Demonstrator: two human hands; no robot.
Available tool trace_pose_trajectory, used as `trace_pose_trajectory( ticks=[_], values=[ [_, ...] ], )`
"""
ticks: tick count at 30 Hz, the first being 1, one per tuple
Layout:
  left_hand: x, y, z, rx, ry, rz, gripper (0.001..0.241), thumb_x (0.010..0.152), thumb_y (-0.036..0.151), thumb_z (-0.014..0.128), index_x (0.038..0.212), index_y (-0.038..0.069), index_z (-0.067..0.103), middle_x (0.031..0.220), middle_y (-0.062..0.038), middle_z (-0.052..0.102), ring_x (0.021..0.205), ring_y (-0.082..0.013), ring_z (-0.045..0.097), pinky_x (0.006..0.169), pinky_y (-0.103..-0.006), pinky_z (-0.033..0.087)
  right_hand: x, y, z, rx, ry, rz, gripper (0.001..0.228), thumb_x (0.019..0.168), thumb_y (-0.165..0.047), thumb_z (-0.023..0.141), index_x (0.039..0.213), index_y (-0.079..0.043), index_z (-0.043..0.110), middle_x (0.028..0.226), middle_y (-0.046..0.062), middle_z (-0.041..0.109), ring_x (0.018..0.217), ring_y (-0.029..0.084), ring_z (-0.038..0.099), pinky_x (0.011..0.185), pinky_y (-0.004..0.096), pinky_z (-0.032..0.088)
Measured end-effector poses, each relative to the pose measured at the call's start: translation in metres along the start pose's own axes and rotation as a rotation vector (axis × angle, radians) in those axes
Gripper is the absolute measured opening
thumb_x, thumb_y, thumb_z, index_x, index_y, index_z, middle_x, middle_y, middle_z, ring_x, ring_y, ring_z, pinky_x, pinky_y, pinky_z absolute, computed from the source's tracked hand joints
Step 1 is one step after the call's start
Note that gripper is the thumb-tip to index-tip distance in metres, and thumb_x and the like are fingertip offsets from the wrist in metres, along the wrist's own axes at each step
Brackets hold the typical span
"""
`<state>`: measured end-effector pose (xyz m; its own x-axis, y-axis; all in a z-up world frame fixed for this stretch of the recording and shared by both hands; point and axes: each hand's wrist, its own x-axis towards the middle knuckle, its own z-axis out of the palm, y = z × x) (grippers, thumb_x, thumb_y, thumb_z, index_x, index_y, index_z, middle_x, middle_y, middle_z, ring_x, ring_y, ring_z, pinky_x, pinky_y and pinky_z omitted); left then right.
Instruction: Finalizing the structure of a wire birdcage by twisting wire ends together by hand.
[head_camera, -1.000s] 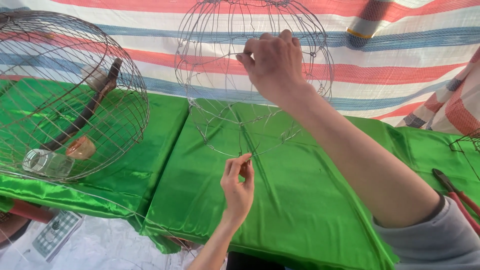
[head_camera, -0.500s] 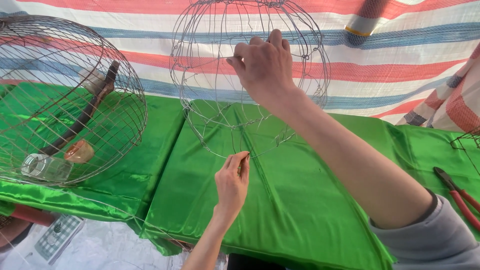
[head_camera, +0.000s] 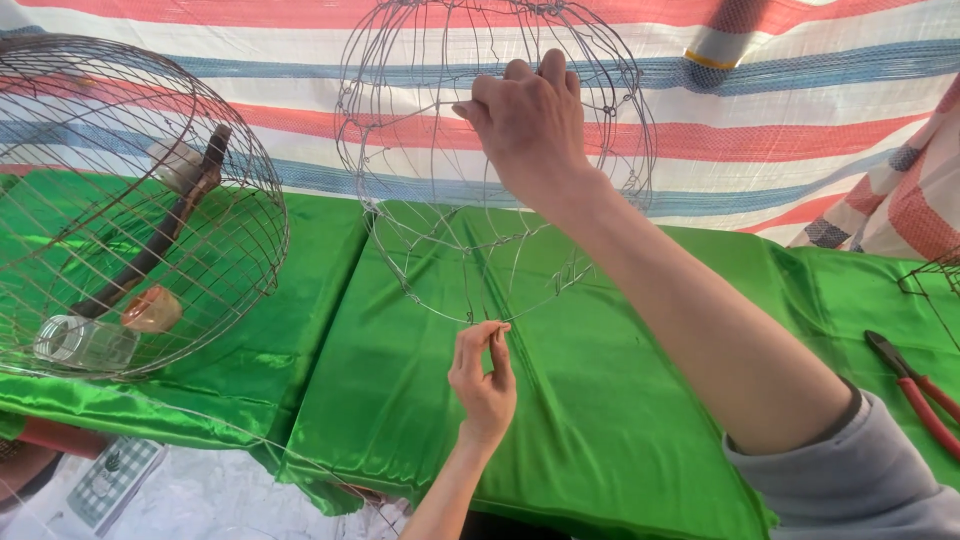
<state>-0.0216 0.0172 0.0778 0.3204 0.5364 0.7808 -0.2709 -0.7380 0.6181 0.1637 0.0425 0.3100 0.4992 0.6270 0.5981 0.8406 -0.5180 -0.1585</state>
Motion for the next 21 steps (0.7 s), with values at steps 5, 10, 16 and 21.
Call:
trace_pose_trajectory(
  ticks=[5,10,16,21],
  values=[
    [-0.010,0.011,-0.002,-0.293,-0.030,-0.272,0.014,0.103,0.008,0.052,0.110,0.004,0.064,0.109,-0.010,0.062,0.097,-0.0177,0.065,0.087,-0.0276,0.059,-0.001,0.000,0.001,-0.025,-0.046,0.032,0.038,0.107,-0.045,0.059,0.090,-0.014,0.073,0.086,0.006,0.066,0.097,0.034,0.046,0.076,0.046,0.040],
    [-0.004,0.018,0.006,-0.528,0.138,-0.568,0.015,0.103,0.021,0.055,0.101,0.009,0.064,0.098,-0.006,0.060,0.086,-0.0178,0.065,0.085,-0.0320,0.058,-0.012,-0.011,-0.002,-0.012,-0.065,0.032,0.040,0.105,-0.047,0.060,0.090,-0.014,0.075,0.085,0.005,0.067,0.100,0.035,0.046,0.078,0.046,0.042],
    [0.033,0.047,0.003,-0.869,0.444,-1.223,0.019,0.091,0.001,0.065,0.095,0.004,0.047,0.097,-0.013,0.051,0.084,-0.0235,0.055,0.087,-0.0429,0.060,-0.020,-0.009,-0.010,-0.015,-0.029,0.011,0.042,0.106,-0.046,0.061,0.085,-0.012,0.072,0.080,0.003,0.066,0.095,0.033,0.043,0.074,0.045,0.040],
    [0.032,0.019,-0.004,-1.139,0.297,-1.652,0.017,0.100,0.024,0.056,0.100,0.008,0.053,0.097,-0.011,0.057,0.089,-0.0266,0.056,0.084,-0.0441,0.054,-0.023,0.004,-0.012,0.055,0.016,0.001,0.042,0.106,-0.045,0.065,0.082,-0.012,0.072,0.075,0.003,0.064,0.090,0.032,0.042,0.072,0.044,0.038]
  ],
)
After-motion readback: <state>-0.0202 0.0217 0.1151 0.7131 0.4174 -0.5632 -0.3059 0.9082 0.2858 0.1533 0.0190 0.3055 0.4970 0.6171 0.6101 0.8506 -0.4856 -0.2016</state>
